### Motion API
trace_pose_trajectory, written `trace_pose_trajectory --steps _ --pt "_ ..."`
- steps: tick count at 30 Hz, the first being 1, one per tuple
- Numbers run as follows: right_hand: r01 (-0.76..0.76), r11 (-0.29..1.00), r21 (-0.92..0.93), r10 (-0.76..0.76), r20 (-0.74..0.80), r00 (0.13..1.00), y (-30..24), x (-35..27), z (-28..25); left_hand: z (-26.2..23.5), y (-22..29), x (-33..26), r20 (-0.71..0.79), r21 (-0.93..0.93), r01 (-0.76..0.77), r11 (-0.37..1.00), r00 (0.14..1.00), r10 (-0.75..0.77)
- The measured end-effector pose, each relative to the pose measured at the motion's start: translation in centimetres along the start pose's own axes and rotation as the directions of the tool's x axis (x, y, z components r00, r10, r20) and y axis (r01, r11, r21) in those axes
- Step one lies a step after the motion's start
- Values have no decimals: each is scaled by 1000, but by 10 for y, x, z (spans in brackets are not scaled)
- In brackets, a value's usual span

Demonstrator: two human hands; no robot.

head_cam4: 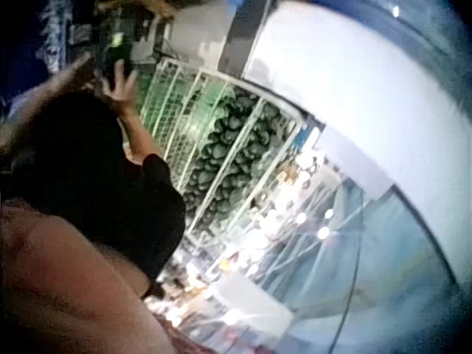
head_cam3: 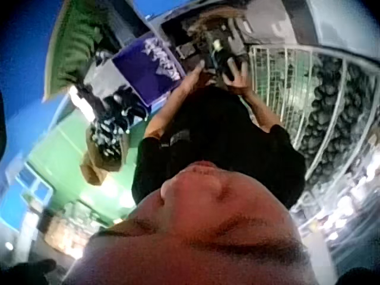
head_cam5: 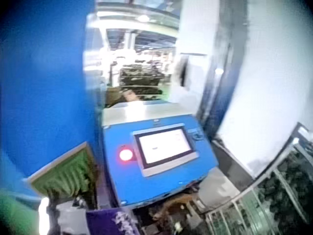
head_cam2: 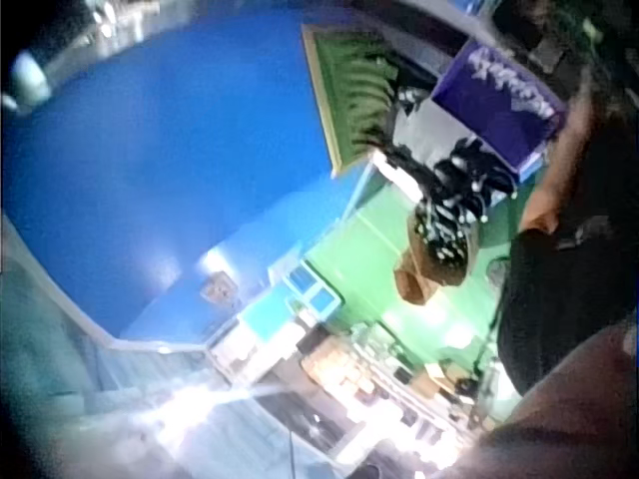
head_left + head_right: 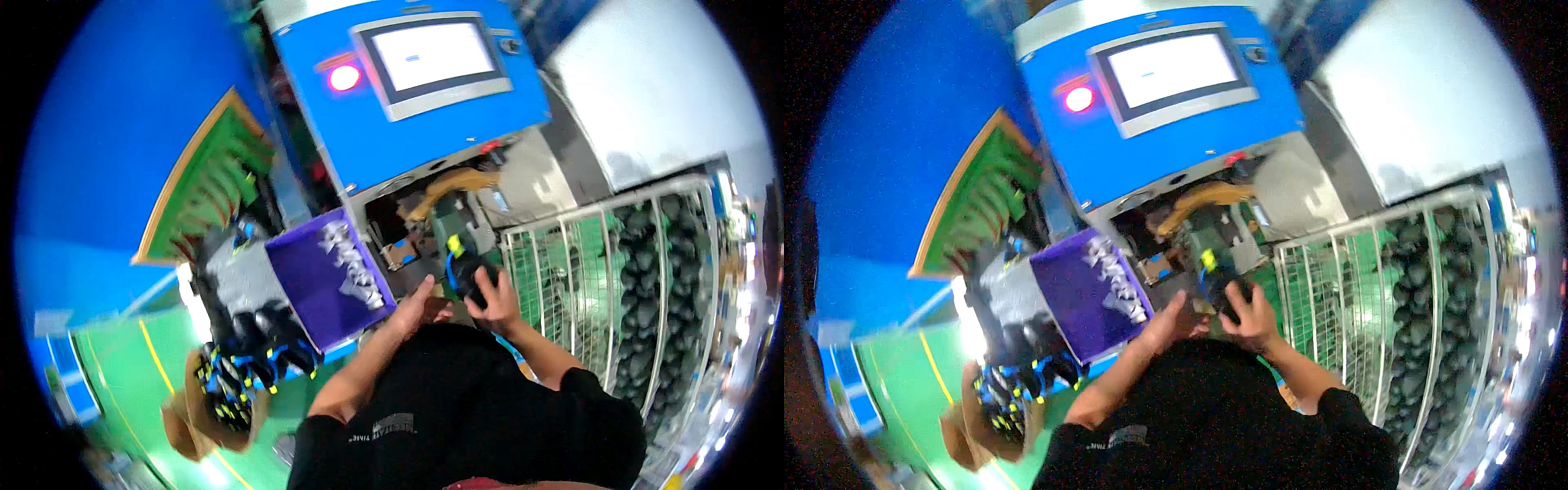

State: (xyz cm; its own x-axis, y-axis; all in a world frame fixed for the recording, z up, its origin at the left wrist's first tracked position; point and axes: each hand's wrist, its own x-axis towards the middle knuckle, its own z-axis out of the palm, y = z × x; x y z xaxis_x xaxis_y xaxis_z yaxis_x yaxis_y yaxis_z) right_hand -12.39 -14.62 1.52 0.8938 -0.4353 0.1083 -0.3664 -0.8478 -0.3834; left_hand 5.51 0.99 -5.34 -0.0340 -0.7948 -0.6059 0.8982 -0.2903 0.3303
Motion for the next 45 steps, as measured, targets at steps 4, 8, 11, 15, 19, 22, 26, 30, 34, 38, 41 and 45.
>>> trace_pose_trajectory --steps 4,8,11,15,19,22,26,30,34,38,41,45 --pt "142 987 72 -159 410 898 -38 -16 -63 -17 -41 5 40 0 137 991 990 -137" --pt "-717 566 407 424 602 677 -9 6 -53 7 -26 -16 59 43 124 991 990 -126" --pt "-753 8 658 385 693 610 46 5 46 6 -47 -25 24 88 176 980 984 -179" --pt "-320 -249 914 290 386 876 -21 41 58 -25 -53 -27 -129 166 -18 986 991 39" --pt "-172 445 879 231 73 970 35 -13 8 -26 -33 -35 -245 270 130 954 967 -63" --pt "-213 558 802 389 -27 921 92 -106 -38 41 -33 -57 -167 454 179 873 979 -114" --pt "-600 375 707 900 -122 418 93 -238 -124 140 -63 -55 -227 734 14 679 947 226" --pt "-601 100 793 870 -363 -334 120 -393 -114 144 -73 21 -27 675 45 737 999 -36" --pt "-659 -38 751 629 -494 -600 129 -515 -149 122 -78 89 -110 944 107 312 994 -7" --pt "-712 69 699 540 -626 -562 178 -610 -181 131 -97 119 -286 785 284 550 954 -84" --pt "-718 136 683 512 -669 -539 236 -654 -202 151 -98 121 -305 836 336 433 942 -141" --pt "-822 293 488 357 -853 -380 327 -741 -196 147 -102 130 -314 847 370 382 928 -201"
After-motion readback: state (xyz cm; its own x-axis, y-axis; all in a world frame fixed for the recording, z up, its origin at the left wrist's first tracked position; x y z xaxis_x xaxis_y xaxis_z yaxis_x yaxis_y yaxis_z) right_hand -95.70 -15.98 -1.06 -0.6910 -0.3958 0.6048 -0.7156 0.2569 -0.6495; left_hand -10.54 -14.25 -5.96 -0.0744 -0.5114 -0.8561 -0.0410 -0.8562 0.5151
